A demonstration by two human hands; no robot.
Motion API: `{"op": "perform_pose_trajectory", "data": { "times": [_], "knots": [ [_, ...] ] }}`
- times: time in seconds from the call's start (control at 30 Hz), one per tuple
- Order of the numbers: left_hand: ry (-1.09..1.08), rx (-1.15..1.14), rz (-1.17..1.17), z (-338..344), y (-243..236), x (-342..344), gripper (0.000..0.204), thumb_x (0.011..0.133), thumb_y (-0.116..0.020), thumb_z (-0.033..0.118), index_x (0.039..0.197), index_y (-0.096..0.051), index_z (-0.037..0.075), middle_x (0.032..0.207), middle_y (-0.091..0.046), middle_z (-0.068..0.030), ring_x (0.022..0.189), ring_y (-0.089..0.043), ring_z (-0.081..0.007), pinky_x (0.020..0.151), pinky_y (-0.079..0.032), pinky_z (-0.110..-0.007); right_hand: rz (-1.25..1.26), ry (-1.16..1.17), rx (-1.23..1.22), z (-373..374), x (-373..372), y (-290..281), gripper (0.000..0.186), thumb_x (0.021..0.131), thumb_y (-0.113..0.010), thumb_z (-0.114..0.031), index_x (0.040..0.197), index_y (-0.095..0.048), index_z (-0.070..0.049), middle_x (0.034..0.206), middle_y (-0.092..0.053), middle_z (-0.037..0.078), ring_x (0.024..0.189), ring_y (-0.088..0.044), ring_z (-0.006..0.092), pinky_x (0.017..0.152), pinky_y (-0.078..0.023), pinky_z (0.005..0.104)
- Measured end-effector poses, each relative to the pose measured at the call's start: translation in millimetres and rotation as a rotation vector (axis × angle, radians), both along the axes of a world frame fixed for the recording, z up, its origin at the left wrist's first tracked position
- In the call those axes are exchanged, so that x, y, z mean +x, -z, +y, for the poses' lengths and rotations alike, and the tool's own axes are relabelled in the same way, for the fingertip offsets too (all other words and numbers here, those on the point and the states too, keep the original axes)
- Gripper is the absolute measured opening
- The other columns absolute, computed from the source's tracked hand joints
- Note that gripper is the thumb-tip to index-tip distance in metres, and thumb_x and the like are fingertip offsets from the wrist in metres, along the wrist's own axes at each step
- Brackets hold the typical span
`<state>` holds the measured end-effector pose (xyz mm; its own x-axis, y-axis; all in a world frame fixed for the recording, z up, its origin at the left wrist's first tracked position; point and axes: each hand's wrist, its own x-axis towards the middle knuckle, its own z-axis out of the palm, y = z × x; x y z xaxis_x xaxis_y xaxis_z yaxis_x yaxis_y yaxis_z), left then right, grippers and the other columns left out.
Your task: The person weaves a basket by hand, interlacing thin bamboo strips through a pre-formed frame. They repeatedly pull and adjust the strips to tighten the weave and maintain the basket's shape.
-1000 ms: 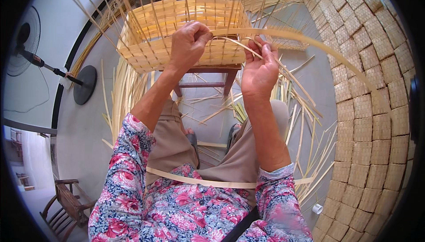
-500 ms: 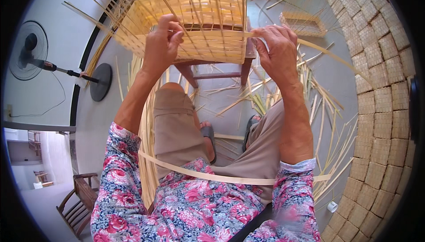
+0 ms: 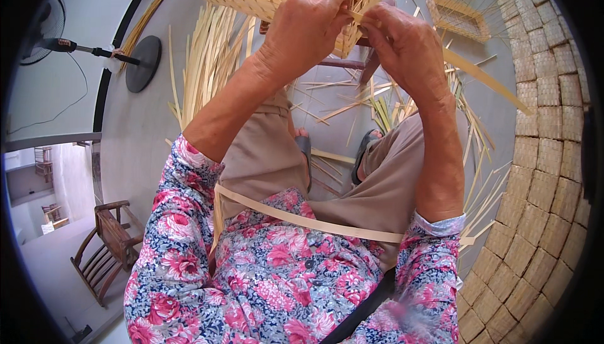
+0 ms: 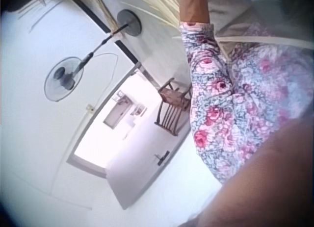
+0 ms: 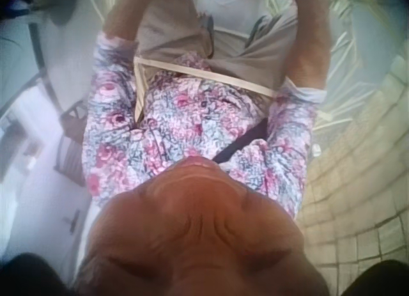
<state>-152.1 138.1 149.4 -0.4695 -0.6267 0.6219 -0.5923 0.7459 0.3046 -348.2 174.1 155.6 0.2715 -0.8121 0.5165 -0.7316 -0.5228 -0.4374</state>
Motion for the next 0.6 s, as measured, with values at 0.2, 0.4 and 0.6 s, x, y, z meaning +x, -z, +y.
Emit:
{"op": "perform_pose_trajectory", "data": {
  "times": [0.2,0.4,0.6],
  "knots": [
    [0.062,0.005,-0.076,-5.0,-5.4,9.1,0.015,0.09,-0.069,0.011,0.1,-0.06,0.004,0.086,-0.065,-0.012,0.076,-0.067,-0.0328,0.066,-0.053,-0.041,-0.01,-0.001,-0.044,1.4,7.1,-2.3,0.012,0.094,-0.064,-0.023,0.093,-0.065,-0.011,0.084,-0.07,0.008,0.076,-0.067,0.0351,0.067,-0.051,0.0459],
    [0.181,0.05,-0.06,-9.2,-10.2,18.6,0.011,0.09,-0.065,0.008,0.099,-0.06,0.004,0.085,-0.064,-0.0137,0.08,-0.065,-0.0353,0.068,-0.051,-0.043,0.021,-0.009,-0.15,-6.0,4.5,0.9,0.016,0.094,-0.065,-0.027,0.092,-0.065,-0.012,0.082,-0.069,0.006,0.074,-0.067,0.032,0.07,-0.05,0.045],
    [0.282,0.092,-0.021,-5.7,-11.8,32.2,0.007,0.089,-0.068,0.007,0.093,-0.065,0.003,0.08,-0.062,-0.0112,0.071,-0.063,-0.0312,0.062,-0.049,-0.039,0.078,-0.023,-0.165,-14.5,5.8,5.1,0.031,0.093,-0.065,-0.041,0.084,-0.063,-0.011,0.074,-0.067,0.008,0.069,-0.066,0.0321,0.065,-0.049,0.0447]
  ]
}}
